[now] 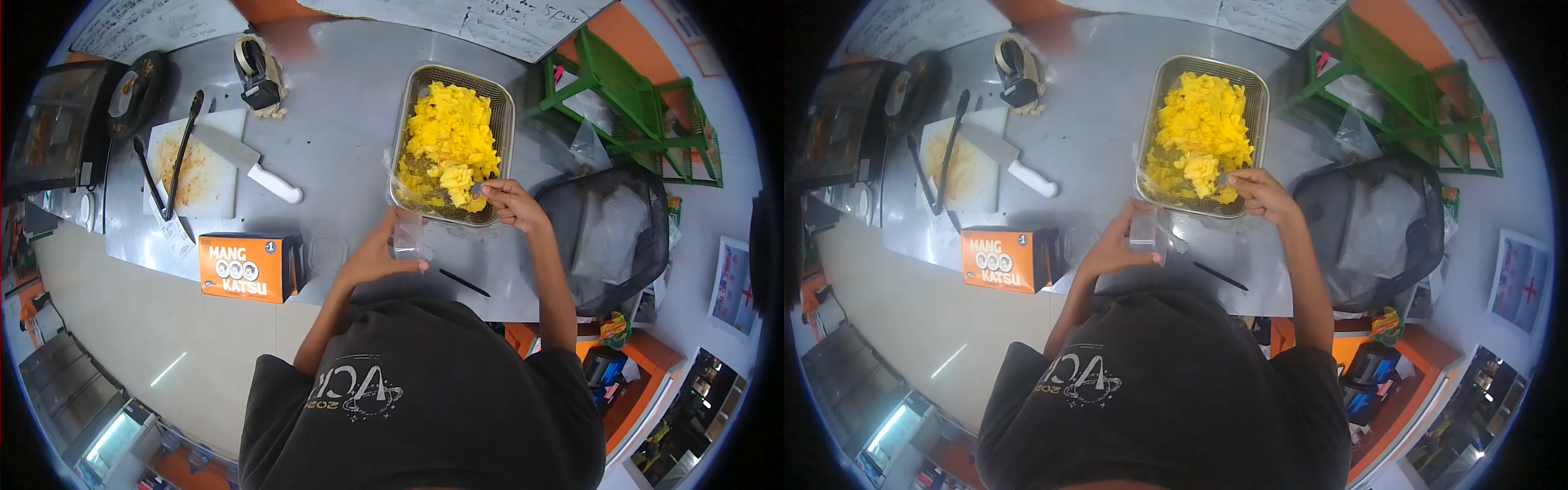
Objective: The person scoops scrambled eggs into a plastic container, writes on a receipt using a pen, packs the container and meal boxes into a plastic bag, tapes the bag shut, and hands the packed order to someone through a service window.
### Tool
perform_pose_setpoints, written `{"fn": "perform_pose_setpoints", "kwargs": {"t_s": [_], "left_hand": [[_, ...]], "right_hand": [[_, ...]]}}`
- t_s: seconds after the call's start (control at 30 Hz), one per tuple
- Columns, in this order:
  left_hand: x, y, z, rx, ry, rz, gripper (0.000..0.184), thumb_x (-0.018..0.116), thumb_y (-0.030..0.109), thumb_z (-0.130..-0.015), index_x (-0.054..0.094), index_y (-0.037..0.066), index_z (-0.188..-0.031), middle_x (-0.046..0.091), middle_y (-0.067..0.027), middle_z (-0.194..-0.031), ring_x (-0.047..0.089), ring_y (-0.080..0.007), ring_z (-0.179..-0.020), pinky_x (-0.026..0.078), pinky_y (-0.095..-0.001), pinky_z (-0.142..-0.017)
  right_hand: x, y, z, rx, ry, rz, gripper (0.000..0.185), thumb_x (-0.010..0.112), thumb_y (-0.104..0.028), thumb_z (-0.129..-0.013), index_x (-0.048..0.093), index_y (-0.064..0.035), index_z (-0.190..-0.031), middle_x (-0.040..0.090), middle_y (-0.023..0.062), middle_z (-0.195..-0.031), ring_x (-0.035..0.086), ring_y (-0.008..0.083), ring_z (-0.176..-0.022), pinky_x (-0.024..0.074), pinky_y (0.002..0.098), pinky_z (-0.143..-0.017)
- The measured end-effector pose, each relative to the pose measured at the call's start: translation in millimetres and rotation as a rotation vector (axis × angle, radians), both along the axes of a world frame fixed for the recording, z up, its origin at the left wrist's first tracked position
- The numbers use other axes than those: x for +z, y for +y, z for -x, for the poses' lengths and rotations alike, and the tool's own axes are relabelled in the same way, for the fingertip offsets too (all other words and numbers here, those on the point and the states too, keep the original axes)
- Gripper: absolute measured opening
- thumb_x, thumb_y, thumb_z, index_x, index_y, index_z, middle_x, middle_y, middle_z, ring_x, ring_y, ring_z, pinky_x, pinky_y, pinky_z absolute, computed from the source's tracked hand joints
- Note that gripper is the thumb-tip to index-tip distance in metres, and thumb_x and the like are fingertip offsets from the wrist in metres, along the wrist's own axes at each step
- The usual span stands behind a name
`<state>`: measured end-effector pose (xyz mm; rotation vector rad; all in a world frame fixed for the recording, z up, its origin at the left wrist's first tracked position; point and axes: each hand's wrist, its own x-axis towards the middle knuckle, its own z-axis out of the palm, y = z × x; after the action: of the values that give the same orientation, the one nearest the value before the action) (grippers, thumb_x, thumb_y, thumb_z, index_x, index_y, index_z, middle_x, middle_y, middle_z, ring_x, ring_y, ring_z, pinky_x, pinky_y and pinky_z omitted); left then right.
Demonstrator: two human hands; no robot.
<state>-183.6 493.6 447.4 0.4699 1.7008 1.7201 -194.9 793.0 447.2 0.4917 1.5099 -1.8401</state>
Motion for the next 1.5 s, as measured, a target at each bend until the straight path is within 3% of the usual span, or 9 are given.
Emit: {"fn": "perform_pose_setpoints", "kwargs": {"t_s": [0.17, 0.37, 0.5, 0.53, 0.63, 0.67, 0.97, 1.27, 1.5], "left_hand": [[7, 6, 14, 0.175, 0.021, -0.18, 0.072, 0.081, 0.018, -0.059, 0.034, 0.005, -0.111, 0.045, -0.0126, -0.12, 0.05, -0.0196, -0.102, 0.04, -0.0331, -0.088], [16, 4, 27, 0.232, 0.446, 0.269, 0.075, 0.082, 0.027, -0.055, 0.035, 0.004, -0.11, 0.042, -0.0146, -0.119, 0.044, -0.0257, -0.11, 0.039, -0.0351, -0.089], [3, -9, 32, 0.141, 0.185, 0.251, 0.08, 0.081, 0.029, -0.054, 0.034, 0.002, -0.113, 0.038, -0.0166, -0.125, 0.039, -0.0278, -0.115, 0.034, -0.0372, -0.095], [-22, -14, 33, 0.112, 0.157, 0.14, 0.082, 0.081, 0.028, -0.054, 0.034, 0.001, -0.115, 0.037, -0.0169, -0.126, 0.039, -0.0277, -0.115, 0.032, -0.0372, -0.096], [-40, -26, 38, 0.038, 0.077, -0.003, 0.094, 0.081, 0.027, -0.054, 0.027, 0.0, -0.126, 0.034, -0.0179, -0.129, 0.038, -0.0271, -0.115, 0.029, -0.0364, -0.099], [-42, -28, 38, 0.015, 0.047, -0.019, 0.099, 0.08, 0.027, -0.054, 0.024, 0.0, -0.131, 0.033, -0.0182, -0.13, 0.038, -0.0269, -0.114, 0.028, -0.036, -0.099], [-40, -31, 38, -0.115, 0.041, -0.012, 0.113, 0.08, 0.025, -0.056, 0.007, 0.003, -0.139, 0.04, -0.0141, -0.113, 0.041, -0.0242, -0.108, 0.032, -0.0327, -0.094], [-25, -24, 38, 0.039, -0.019, -0.134, 0.072, 0.08, 0.017, -0.059, 0.036, 0.004, -0.114, 0.03, -0.0143, -0.13, 0.05, -0.0196, -0.102, 0.041, -0.0335, -0.088], [5, -10, 50, 0.243, 0.036, -0.017, 0.073, 0.082, 0.021, -0.057, 0.037, 0.004, -0.112, 0.049, -0.0134, -0.113, 0.054, -0.0221, -0.099, 0.044, -0.034, -0.084]], "right_hand": [[12, 0, -6, 0.0, 0.052, -0.073, 0.023, 0.051, -0.024, -0.089, 0.061, -0.0029, -0.092, 0.027, -0.0101, -0.049, 0.019, 0.0005, -0.036, 0.014, 0.0195, -0.033], [13, -22, 5, 0.231, 0.137, -0.339, 0.025, 0.052, -0.024, -0.087, 0.064, -0.0028, -0.087, 0.038, -0.0055, -0.05, 0.024, 0.0045, -0.037, 0.019, 0.0233, -0.035], [5, -42, 35, 0.399, 0.226, -0.453, 0.025, 0.052, -0.022, -0.086, 0.064, -0.0005, -0.086, 0.049, 0.0005, -0.056, 0.035, 0.0064, -0.043, 0.0292, 0.0228, -0.04], [0, -47, 42, 0.442, 0.296, -0.512, 0.024, 0.053, -0.022, -0.083, 0.064, -0.0013, -0.085, 0.058, 0.0071, -0.065, 0.049, 0.0134, -0.052, 0.0399, 0.0268, -0.049], [-8, -52, 68, 0.685, 0.898, -0.588, 0.021, 0.055, -0.022, -0.082, 0.064, -0.0032, -0.081, 0.058, 0.0087, -0.06, 0.053, 0.0221, -0.051, 0.0412, 0.0328, -0.052], [-6, -51, 76, 0.83, 0.778, -0.652, 0.019, 0.054, -0.02, -0.081, 0.063, -0.0032, -0.081, 0.061, 0.013, -0.069, 0.057, 0.0291, -0.062, 0.0429, 0.0369, -0.059], [16, -73, 119, 1.337, 0.778, -0.362, 0.019, 0.056, -0.017, -0.08, 0.06, 0.0002, -0.086, 0.058, 0.0122, -0.064, 0.052, 0.024, -0.053, 0.0411, 0.034, -0.055], [-13, -25, 99, 0.899, 0.241, -0.257, 0.028, 0.056, -0.028, -0.086, 0.062, -0.0012, -0.093, 0.045, -0.0046, -0.055, 0.032, 0.0039, -0.041, 0.0239, 0.0218, -0.036], [29, 9, 67, 0.42, 0.206, -0.249, 0.026, 0.057, -0.026, -0.086, 0.061, -0.0001, -0.089, 0.043, -0.005, -0.055, 0.024, 0.0005, -0.038, 0.0165, 0.0188, -0.034]]}}
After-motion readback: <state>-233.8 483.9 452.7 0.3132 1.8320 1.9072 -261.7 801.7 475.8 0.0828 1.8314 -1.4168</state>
